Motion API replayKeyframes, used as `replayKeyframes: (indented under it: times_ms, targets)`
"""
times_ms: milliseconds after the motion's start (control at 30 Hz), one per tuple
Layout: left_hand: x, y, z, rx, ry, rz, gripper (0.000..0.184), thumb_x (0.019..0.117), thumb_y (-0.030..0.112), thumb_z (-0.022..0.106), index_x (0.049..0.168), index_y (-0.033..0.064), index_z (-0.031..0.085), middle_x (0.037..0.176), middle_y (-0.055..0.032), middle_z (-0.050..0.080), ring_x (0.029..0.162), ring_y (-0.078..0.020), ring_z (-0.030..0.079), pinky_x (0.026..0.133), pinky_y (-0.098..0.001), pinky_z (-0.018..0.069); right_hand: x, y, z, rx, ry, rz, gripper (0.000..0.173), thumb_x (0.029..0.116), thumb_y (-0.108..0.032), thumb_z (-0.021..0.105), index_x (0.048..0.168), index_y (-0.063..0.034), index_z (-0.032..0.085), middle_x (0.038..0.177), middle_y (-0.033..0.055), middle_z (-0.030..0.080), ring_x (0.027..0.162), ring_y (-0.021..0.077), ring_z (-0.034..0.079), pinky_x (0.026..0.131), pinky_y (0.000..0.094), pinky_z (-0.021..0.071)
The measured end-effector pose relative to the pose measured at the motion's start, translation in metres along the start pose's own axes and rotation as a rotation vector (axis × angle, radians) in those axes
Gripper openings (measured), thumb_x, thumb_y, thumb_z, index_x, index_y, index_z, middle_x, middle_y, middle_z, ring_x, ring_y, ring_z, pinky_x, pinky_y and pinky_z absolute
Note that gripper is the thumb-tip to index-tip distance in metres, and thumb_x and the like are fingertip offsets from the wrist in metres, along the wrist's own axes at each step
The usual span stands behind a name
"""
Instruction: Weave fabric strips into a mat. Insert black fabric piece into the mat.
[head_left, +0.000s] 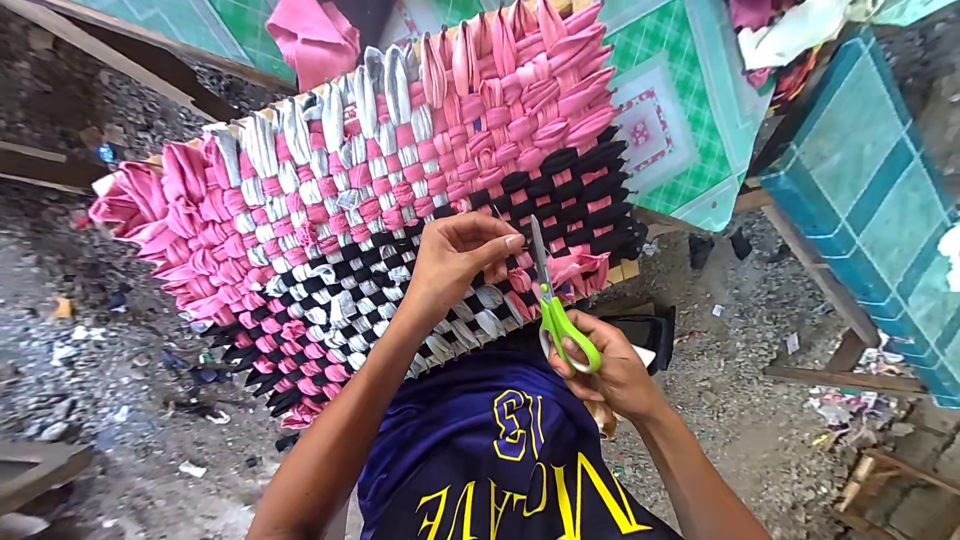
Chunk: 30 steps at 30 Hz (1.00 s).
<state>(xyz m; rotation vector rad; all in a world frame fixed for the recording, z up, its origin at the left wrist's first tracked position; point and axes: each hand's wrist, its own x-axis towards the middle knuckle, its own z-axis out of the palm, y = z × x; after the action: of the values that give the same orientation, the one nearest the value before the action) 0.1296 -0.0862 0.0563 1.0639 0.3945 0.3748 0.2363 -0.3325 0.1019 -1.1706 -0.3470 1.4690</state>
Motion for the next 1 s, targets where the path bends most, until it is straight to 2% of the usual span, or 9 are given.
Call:
replayKeyframes:
  times_ms: [200, 300, 467, 533, 600, 667, 833, 933, 1000]
  targets:
    - [0.001, -0.004, -0.005, -0.062, -0.005, 0.008, 0.012, 0.0987, 0.006, 0.067, 0.106, -0.0035, 0.068, 0.086, -0.0114, 0.072, 0.067, -0.015, 0.068, 0.061, -0.0276, 0.0595, -0.018, -0.045, -0.038, -0.357, 0.082, -0.157, 0.042, 0.095, -0.049, 0.069, 0.122, -0.0171, 0.069, 0.09, -0.0006, 0.073, 0.058, -0.0004, 0.057, 0.046, 0.0139, 0.0424]
    - [0.003, -0.008, -0.008, -0.08, -0.041, 0.025, 0.011, 0.1041, 0.008, 0.058, 0.109, -0.002, 0.061, 0.091, -0.0134, 0.072, 0.07, -0.0172, 0.07, 0.063, -0.0296, 0.0601, -0.014, -0.082, -0.072, -0.818, 0.437, -0.337, 0.028, 0.1013, -0.031, 0.063, 0.126, -0.0171, 0.062, 0.099, -0.0042, 0.073, 0.065, 0.0011, 0.061, 0.053, 0.0173, 0.0496]
    - [0.005, -0.014, -0.009, -0.07, -0.056, 0.072, 0.012, 0.1084, 0.008, 0.048, 0.111, -0.0014, 0.054, 0.095, -0.0178, 0.072, 0.072, -0.0214, 0.071, 0.064, -0.0328, 0.0604, 0.034, -0.118, -0.135, -1.327, 0.898, -0.194, 0.043, 0.1004, -0.031, 0.061, 0.132, -0.0016, 0.059, 0.115, 0.0206, 0.068, 0.09, 0.0309, 0.068, 0.081, 0.0512, 0.0552]
    - [0.004, -0.013, -0.007, -0.014, -0.059, 0.092, 0.012, 0.1081, 0.009, 0.05, 0.111, -0.0021, 0.054, 0.094, -0.0175, 0.072, 0.071, -0.0221, 0.071, 0.064, -0.0336, 0.0613, 0.047, -0.123, -0.138, -1.395, 0.899, -0.159, 0.041, 0.1015, -0.031, 0.061, 0.133, -0.0043, 0.062, 0.126, 0.0215, 0.066, 0.1, 0.0345, 0.07, 0.088, 0.0543, 0.0567]
    - [0.002, -0.011, -0.006, 0.055, -0.057, 0.101, 0.013, 0.1074, 0.009, 0.052, 0.111, -0.003, 0.056, 0.094, -0.0166, 0.073, 0.071, -0.0218, 0.072, 0.064, -0.0336, 0.0622, 0.047, -0.125, -0.116, -1.442, 0.869, -0.314, 0.034, 0.1034, -0.029, 0.058, 0.128, -0.0073, 0.067, 0.123, 0.0194, 0.066, 0.097, 0.0296, 0.069, 0.08, 0.0477, 0.0584]
    - [0.001, -0.011, -0.005, 0.088, -0.049, 0.098, 0.013, 0.1065, 0.009, 0.054, 0.111, -0.0033, 0.057, 0.094, -0.0159, 0.073, 0.071, -0.0217, 0.072, 0.065, -0.0333, 0.0625, 0.04, -0.123, -0.075, -1.417, 0.65, -0.51, 0.032, 0.1036, -0.029, 0.06, 0.126, -0.0071, 0.068, 0.12, 0.0143, 0.066, 0.095, 0.0212, 0.068, 0.075, 0.0383, 0.0594]
    - [0.003, -0.011, -0.002, 0.145, -0.061, 0.104, 0.015, 0.1065, 0.01, 0.055, 0.112, -0.0033, 0.058, 0.095, -0.0152, 0.073, 0.072, -0.0214, 0.072, 0.065, -0.0337, 0.0627, 0.044, -0.079, -0.023, -1.574, 0.068, -0.562, 0.037, 0.0921, -0.028, 0.073, 0.126, -0.014, 0.072, 0.13, 0.0097, 0.063, 0.118, 0.0295, 0.057, 0.098, 0.0458, 0.0505]
    - [0.001, -0.009, -0.002, 0.187, -0.074, 0.113, 0.015, 0.1061, 0.01, 0.055, 0.111, -0.0032, 0.059, 0.095, -0.0144, 0.073, 0.073, -0.0217, 0.073, 0.066, -0.034, 0.0634, 0.04, -0.053, -0.043, -1.444, 0.105, -0.718, 0.01, 0.0938, -0.011, 0.07, 0.098, -0.0101, 0.078, 0.117, 0.0088, 0.068, 0.109, 0.0242, 0.061, 0.095, 0.0393, 0.0528]
    - [-0.002, -0.008, -0.004, 0.228, -0.076, 0.122, 0.014, 0.1058, 0.01, 0.056, 0.111, -0.0025, 0.06, 0.094, -0.0133, 0.074, 0.073, -0.021, 0.073, 0.066, -0.0336, 0.064, 0.027, -0.047, -0.052, -1.316, 0.198, -0.808, 0.007, 0.0928, -0.007, 0.072, 0.096, -0.0058, 0.078, 0.113, 0.0112, 0.069, 0.108, 0.0219, 0.064, 0.095, 0.0368, 0.0553]
